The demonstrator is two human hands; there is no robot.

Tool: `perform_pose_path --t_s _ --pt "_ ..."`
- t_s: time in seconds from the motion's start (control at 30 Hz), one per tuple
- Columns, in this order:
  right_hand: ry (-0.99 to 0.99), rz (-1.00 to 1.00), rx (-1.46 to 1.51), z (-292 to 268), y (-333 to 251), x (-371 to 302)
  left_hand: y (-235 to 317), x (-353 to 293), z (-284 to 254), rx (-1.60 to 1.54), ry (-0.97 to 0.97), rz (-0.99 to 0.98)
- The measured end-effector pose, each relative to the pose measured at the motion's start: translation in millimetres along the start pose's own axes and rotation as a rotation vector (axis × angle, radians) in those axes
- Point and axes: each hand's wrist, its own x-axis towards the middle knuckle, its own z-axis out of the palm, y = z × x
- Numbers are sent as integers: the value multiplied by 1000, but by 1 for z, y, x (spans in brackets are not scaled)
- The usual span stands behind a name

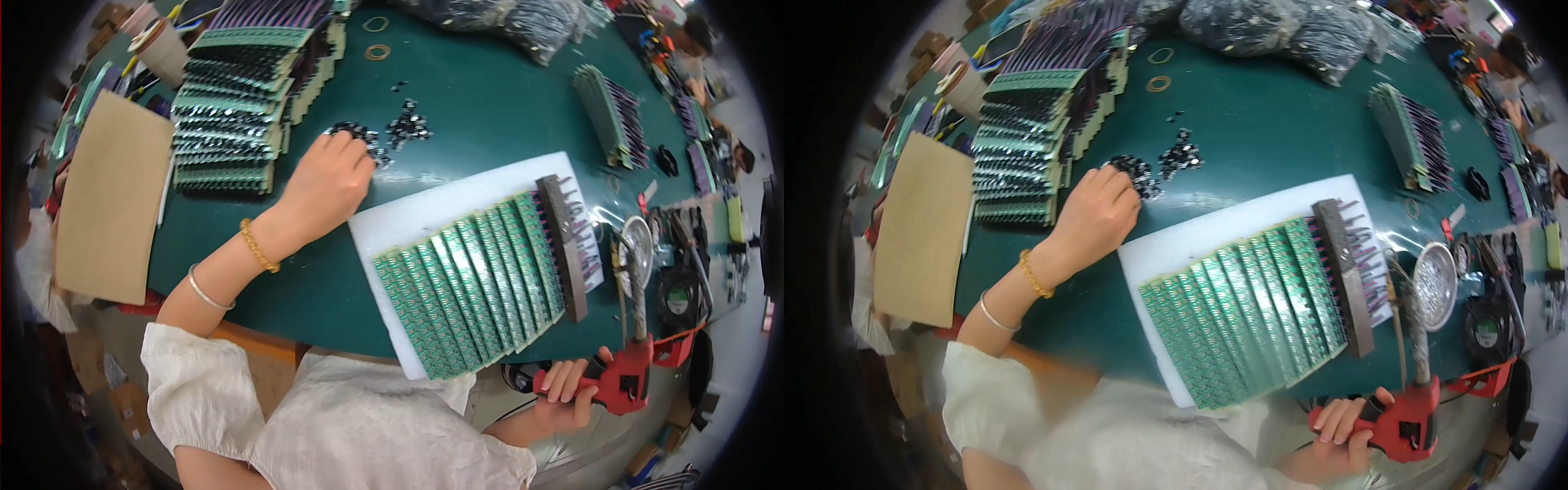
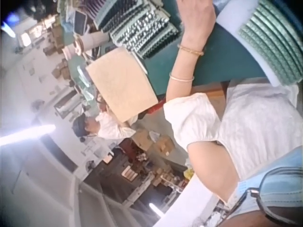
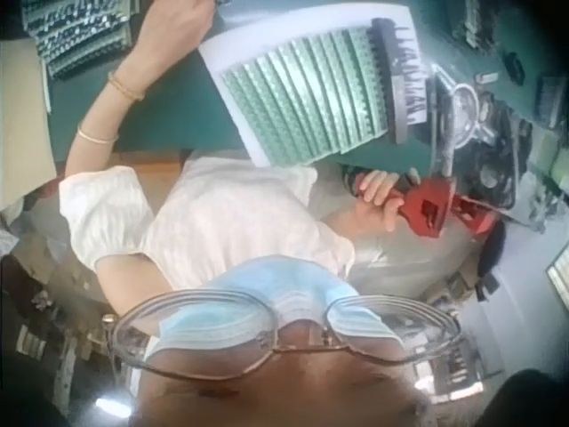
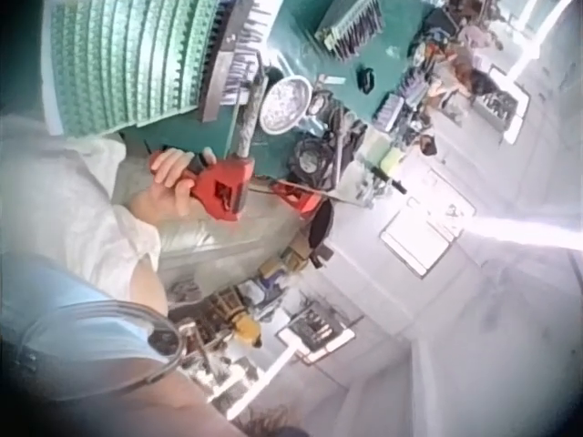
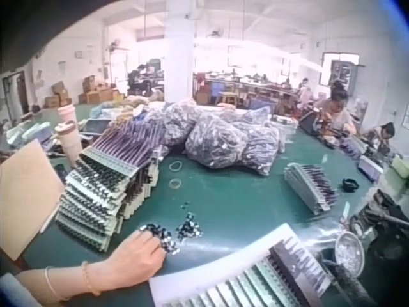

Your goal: The person solders electronic components onto circuit board strips using a soldering iron, stacks and sets aside the finished boards, then arranges a new batch of circuit boards on the work surface and solders components onto them.

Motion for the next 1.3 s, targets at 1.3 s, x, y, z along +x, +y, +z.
perform_pose_path --t_s 1.3 --pt "-131 289 -927 88 11 0 128 -3 -75 -728 235 83"
